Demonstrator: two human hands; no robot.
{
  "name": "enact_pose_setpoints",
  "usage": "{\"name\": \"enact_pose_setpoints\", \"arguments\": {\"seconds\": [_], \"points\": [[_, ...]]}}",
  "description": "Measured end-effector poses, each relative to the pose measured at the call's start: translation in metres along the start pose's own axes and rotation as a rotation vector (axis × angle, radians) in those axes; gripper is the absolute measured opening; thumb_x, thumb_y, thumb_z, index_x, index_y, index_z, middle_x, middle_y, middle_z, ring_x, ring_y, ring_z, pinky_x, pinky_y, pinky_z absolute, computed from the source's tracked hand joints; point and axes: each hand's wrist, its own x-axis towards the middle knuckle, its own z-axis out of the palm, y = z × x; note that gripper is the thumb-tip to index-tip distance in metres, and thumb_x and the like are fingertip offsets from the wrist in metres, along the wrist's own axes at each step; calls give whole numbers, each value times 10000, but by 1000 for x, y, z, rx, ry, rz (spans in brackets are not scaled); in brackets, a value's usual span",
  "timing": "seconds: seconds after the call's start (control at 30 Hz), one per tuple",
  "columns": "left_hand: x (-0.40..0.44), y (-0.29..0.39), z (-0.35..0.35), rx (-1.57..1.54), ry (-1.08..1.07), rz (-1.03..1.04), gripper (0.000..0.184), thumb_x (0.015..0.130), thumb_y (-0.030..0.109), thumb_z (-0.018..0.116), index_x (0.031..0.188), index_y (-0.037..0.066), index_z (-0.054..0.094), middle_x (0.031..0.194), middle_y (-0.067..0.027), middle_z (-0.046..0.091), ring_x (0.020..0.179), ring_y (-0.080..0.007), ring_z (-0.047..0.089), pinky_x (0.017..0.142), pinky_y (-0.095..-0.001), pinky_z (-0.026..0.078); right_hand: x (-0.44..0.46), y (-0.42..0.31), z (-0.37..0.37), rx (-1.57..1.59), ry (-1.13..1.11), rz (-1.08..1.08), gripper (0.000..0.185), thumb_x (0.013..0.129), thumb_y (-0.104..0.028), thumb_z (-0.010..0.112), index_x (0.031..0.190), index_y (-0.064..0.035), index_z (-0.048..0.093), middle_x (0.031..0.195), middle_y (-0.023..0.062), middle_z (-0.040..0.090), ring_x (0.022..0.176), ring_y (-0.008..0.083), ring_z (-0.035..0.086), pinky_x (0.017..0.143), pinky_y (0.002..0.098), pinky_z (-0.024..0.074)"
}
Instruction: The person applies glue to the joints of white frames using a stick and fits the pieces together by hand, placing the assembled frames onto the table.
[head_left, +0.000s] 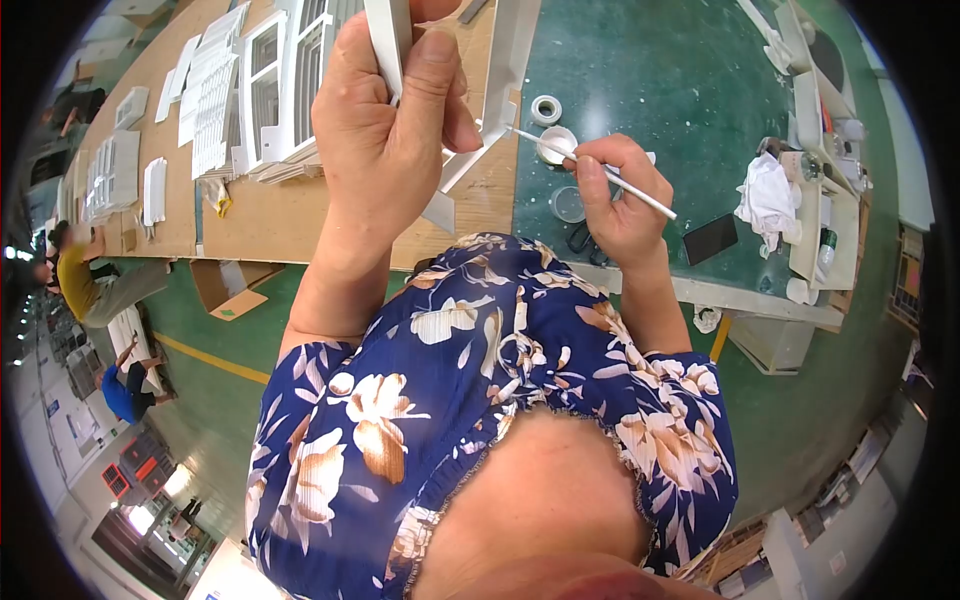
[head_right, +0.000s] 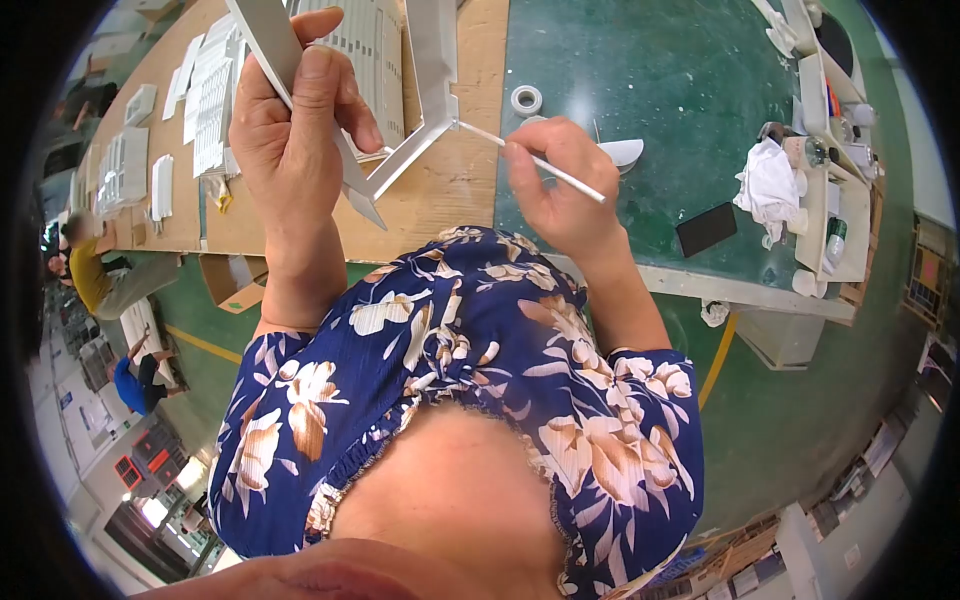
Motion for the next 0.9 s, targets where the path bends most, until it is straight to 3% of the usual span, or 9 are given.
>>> {"name": "enact_pose_setpoints", "arguments": {"seconds": [0.17, 0.9], "points": [[-1, -1, 0, 5, -2, 1, 252, 969, 156, 492, 1141, -22, 538, 720, -24, 524, 466, -77, 539, 435, -165, 394, 1, -1, -3, -73, -25, -105, 83, 773, 21, 637, 828, -12, 584, 724, 91, 609, 610, 244, 587, 551, 302, 464], [0, -2, 2, 43, -11, -12, 248, 967, 150, 491, 1126, -34, 540, 723, -28, 532, 462, -79, 538, 435, -164, 386, -1, 1, -5, -17, -2, -101, 68, 771, 22, 638, 811, -7, 591, 729, 103, 614, 618, 235, 588, 563, 302, 472]]}}
